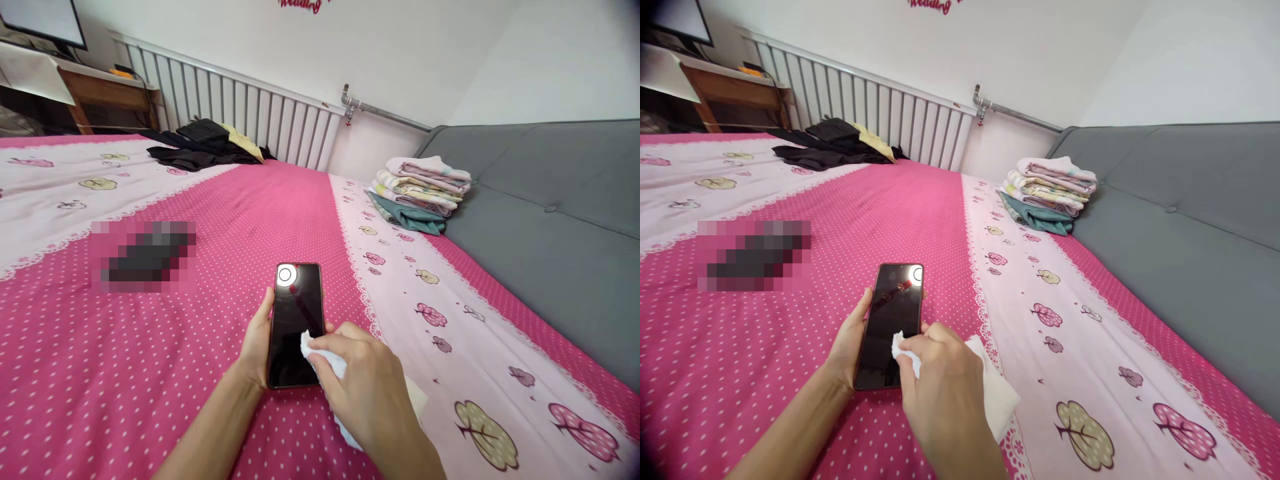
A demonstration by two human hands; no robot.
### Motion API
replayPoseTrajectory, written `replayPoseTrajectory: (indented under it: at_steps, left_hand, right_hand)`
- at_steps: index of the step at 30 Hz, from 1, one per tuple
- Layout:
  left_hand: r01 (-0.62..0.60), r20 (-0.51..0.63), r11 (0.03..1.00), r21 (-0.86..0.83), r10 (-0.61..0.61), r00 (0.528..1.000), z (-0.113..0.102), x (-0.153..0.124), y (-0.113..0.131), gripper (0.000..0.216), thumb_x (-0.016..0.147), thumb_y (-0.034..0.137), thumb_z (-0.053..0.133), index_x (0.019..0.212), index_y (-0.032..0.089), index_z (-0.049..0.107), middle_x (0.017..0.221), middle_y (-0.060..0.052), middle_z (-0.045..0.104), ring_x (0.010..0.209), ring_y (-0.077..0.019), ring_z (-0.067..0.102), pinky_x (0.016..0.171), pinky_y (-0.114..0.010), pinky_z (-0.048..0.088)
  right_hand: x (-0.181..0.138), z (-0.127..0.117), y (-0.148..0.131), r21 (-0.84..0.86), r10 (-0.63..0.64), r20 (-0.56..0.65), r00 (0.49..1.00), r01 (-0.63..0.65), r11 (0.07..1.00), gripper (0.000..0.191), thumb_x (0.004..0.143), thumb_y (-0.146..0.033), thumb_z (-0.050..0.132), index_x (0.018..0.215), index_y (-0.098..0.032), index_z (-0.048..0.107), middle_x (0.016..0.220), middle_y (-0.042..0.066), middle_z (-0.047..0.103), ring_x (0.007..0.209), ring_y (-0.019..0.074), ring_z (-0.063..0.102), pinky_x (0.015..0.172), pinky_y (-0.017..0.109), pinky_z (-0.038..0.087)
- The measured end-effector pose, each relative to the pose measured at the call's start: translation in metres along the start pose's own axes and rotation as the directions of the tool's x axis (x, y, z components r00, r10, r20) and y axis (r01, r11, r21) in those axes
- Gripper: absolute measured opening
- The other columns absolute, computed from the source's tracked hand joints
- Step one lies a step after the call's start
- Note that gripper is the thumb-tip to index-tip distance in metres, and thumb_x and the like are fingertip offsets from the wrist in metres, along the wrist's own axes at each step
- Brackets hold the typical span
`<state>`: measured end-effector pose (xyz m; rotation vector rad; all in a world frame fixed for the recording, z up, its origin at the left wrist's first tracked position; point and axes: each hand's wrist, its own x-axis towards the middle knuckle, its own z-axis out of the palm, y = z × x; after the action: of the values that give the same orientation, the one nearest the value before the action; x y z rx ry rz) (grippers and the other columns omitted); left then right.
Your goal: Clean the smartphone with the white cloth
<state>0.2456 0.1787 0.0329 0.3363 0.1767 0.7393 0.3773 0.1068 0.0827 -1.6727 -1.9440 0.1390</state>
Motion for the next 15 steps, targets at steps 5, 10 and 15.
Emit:
replayPoseTrajectory:
  at_steps: [5, 10, 15]
  left_hand:
    - [0.007, -0.009, 1.000, 0.030, -0.007, 1.000, -0.0008, -0.0010, 0.0002, 0.079, 0.085, 0.067, 0.024, 0.102, 0.004, 0.068, 0.088, -0.019, 0.071, 0.082, -0.0284, 0.068, 0.082, -0.041, 0.048]
    - [-0.008, -0.025, 1.000, 0.001, 0.008, 1.000, -0.0004, -0.0017, 0.0007, 0.080, 0.086, 0.066, 0.022, 0.099, 0.003, 0.069, 0.086, -0.019, 0.071, 0.081, -0.0264, 0.068, 0.081, -0.038, 0.049]
    - [0.002, 0.020, 1.000, 0.001, -0.002, 1.000, 0.0008, -0.0009, 0.0001, 0.081, 0.086, 0.067, 0.021, 0.100, 0.003, 0.069, 0.089, -0.021, 0.070, 0.083, -0.0274, 0.067, 0.080, -0.038, 0.049]
  right_hand:
    - [-0.0058, 0.0009, -0.0021, 0.091, -0.072, 0.092, 0.993, 0.063, 0.994, 0.018, 0.074, -0.019, 0.064, 0.079, -0.032, 0.075, 0.077, -0.002, 0.069, 0.065, 0.0146, 0.064, 0.059, 0.025, 0.045]
    - [-0.0036, 0.0042, -0.0044, 0.095, -0.049, 0.043, 0.998, 0.045, 0.994, 0.019, 0.076, -0.019, 0.061, 0.083, -0.031, 0.075, 0.077, -0.001, 0.068, 0.066, 0.0146, 0.064, 0.058, 0.025, 0.045]
    - [-0.0009, -0.0009, -0.0004, 0.057, 0.005, 0.047, 0.999, -0.008, 0.998, 0.020, 0.076, -0.019, 0.060, 0.083, -0.030, 0.075, 0.085, -0.001, 0.070, 0.072, 0.0162, 0.067, 0.064, 0.027, 0.047]
